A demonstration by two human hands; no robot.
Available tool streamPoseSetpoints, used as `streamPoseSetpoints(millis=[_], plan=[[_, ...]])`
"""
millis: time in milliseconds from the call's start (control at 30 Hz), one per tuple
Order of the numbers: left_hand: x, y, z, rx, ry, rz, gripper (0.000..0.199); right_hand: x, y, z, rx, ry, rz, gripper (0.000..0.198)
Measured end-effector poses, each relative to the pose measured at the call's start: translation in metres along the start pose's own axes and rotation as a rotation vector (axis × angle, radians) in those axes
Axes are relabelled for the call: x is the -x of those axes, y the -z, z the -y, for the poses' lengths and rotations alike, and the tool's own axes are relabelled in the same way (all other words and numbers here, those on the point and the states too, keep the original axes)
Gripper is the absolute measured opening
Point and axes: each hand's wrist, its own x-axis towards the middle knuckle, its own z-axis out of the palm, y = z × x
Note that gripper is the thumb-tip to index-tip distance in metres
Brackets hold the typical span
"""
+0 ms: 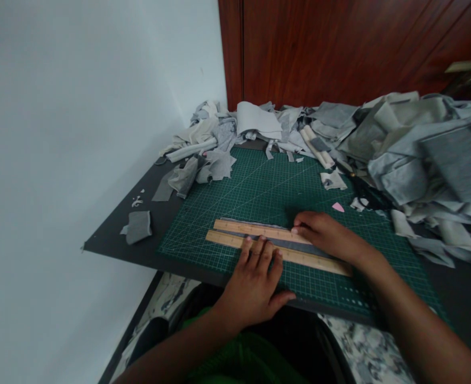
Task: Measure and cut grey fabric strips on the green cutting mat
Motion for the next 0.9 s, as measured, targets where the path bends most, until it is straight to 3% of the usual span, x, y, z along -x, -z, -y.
streamPoseSetpoints(millis=[300,900], plan=[[0.0,0.001,0.0,-0.012,0.0,-0.001,0.078,0.0,-0.004,0.005,0.142,-0.022,-0.008,0.026],[-0.001,0.001,0.001,-0.027,-0.013,0.005,0.077,0.002,-0.001,0.009,0.114,-0.067,-0.001,0.026]])
